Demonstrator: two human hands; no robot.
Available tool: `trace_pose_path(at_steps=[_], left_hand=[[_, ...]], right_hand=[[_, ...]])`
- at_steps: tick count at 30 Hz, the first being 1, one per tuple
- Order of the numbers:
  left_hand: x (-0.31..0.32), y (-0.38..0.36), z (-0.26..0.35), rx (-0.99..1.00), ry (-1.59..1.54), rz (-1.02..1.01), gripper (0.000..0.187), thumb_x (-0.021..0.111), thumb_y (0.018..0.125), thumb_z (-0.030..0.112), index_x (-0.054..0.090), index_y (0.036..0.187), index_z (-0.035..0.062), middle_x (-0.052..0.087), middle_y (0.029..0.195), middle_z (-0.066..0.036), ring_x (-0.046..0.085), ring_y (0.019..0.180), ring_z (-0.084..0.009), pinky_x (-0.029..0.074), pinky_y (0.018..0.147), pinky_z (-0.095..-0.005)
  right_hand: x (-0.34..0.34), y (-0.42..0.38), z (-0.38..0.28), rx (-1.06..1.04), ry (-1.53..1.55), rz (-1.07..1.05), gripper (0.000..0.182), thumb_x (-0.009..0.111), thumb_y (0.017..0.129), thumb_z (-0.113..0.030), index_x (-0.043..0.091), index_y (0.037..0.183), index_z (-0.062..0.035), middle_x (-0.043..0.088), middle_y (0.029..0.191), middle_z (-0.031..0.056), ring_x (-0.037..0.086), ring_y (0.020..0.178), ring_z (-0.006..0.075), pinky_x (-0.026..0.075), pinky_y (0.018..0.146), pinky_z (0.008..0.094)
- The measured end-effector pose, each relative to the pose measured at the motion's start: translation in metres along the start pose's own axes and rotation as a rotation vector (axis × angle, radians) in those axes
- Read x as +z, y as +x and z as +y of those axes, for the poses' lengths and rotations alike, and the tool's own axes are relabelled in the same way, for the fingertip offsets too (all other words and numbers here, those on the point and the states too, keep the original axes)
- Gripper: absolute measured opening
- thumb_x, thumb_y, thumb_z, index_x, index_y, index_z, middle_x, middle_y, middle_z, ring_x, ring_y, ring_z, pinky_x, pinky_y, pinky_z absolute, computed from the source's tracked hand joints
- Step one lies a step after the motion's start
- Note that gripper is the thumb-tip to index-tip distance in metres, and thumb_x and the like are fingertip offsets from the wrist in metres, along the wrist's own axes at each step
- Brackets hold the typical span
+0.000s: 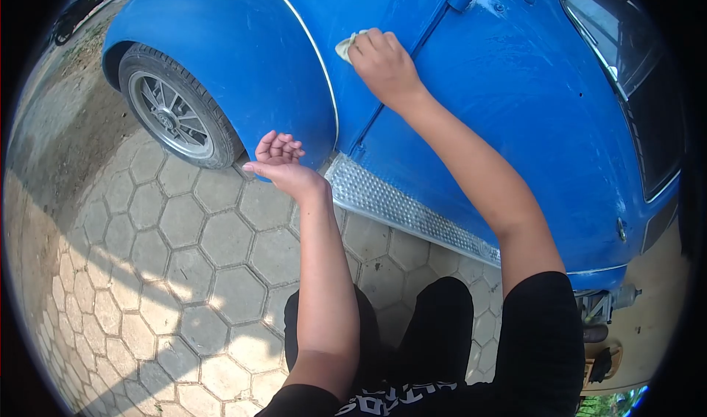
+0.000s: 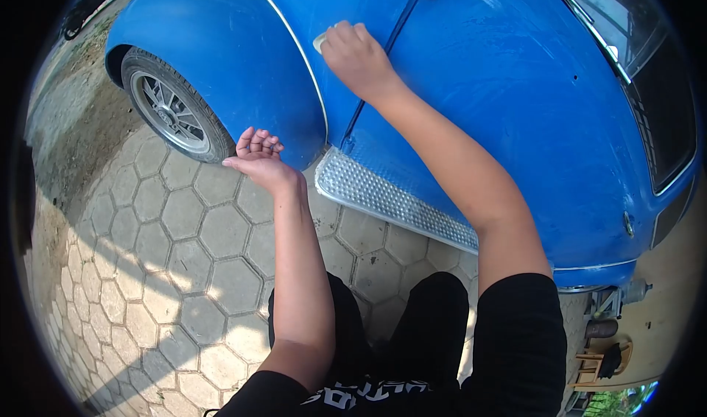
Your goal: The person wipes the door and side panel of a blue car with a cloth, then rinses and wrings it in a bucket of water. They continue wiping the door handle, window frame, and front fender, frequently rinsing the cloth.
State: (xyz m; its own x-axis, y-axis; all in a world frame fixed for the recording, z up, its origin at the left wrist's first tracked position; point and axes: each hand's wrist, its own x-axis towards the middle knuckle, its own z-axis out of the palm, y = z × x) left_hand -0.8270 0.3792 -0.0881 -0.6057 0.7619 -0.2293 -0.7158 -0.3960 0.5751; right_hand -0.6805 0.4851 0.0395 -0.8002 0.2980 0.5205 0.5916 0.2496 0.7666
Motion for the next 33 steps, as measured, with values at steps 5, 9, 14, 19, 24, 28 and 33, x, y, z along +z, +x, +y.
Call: trace_pose_path(at_steps=[5,9,14,19,24,28,33], left_hand=[[0.005,-0.009,-0.012,-0.015,0.026,-0.011,0.08,0.012,0.103,0.073,0.056,0.107,0.0072,0.059,0.083,-0.004,0.053,0.07,-0.0133,0.042,0.061,-0.0253],[0.01,-0.026,-0.011,0.02,0.035,-0.096,0.079,0.012,0.104,0.071,0.058,0.105,0.0061,0.058,0.083,-0.003,0.053,0.072,-0.012,0.043,0.065,-0.0245],[0.007,-0.027,-0.005,-0.01,-0.003,-0.084,0.079,0.012,0.104,0.07,0.058,0.105,0.0061,0.057,0.082,-0.003,0.052,0.072,-0.0119,0.042,0.065,-0.0245],[0.01,-0.032,-0.001,-0.014,-0.016,-0.081,0.078,0.012,0.105,0.069,0.057,0.105,0.0063,0.056,0.082,-0.003,0.052,0.072,-0.0118,0.042,0.065,-0.0244],[0.015,-0.046,-0.009,-0.02,0.001,-0.103,0.077,0.011,0.105,0.069,0.057,0.104,0.0062,0.055,0.081,-0.003,0.051,0.073,-0.0119,0.043,0.067,-0.0249],[0.02,-0.06,-0.025,-0.026,0.011,-0.068,0.076,0.012,0.105,0.069,0.055,0.101,0.007,0.054,0.081,-0.002,0.051,0.072,-0.0124,0.042,0.067,-0.0256],[0.018,-0.082,-0.049,0.031,0.052,-0.017,0.072,0.014,0.106,0.068,0.054,0.099,0.0081,0.052,0.078,-0.001,0.049,0.069,-0.0115,0.041,0.065,-0.0238]], right_hand=[[-0.014,0.075,0.076,0.344,0.036,0.14,0.044,0.066,0.083,-0.018,0.063,0.124,-0.0016,0.063,0.108,0.0127,0.057,0.108,0.0309,0.048,0.093,0.0439],[0.034,0.038,-0.011,0.199,-0.186,0.069,0.027,0.063,0.088,-0.016,0.065,0.111,-0.004,0.063,0.108,0.0082,0.057,0.108,0.025,0.048,0.094,0.0365],[0.038,-0.041,-0.087,-0.112,-0.155,-0.063,0.023,0.059,0.091,-0.018,0.065,0.107,-0.003,0.062,0.103,0.0073,0.059,0.107,0.024,0.048,0.093,0.0347],[0.047,0.025,-0.024,-0.233,-0.108,0.016,0.016,0.058,0.091,-0.02,0.065,0.099,-0.007,0.059,0.097,0.0059,0.056,0.097,0.0233,0.046,0.085,0.0356],[0.074,0.089,-0.026,0.049,-0.249,0.121,0.015,0.058,0.091,-0.02,0.065,0.099,-0.0084,0.06,0.098,0.0068,0.056,0.098,0.0236,0.045,0.085,0.0362],[0.062,0.016,-0.06,-0.068,-0.227,-0.041,0.019,0.056,0.092,-0.019,0.067,0.1,-0.0062,0.062,0.102,0.0084,0.057,0.101,0.0272,0.045,0.087,0.0377],[-0.007,-0.106,-0.115,-0.024,0.19,-0.452,0.011,0.059,0.087,-0.017,0.066,0.092,-0.0102,0.061,0.096,0.0056,0.057,0.101,0.0239,0.045,0.087,0.0358]])
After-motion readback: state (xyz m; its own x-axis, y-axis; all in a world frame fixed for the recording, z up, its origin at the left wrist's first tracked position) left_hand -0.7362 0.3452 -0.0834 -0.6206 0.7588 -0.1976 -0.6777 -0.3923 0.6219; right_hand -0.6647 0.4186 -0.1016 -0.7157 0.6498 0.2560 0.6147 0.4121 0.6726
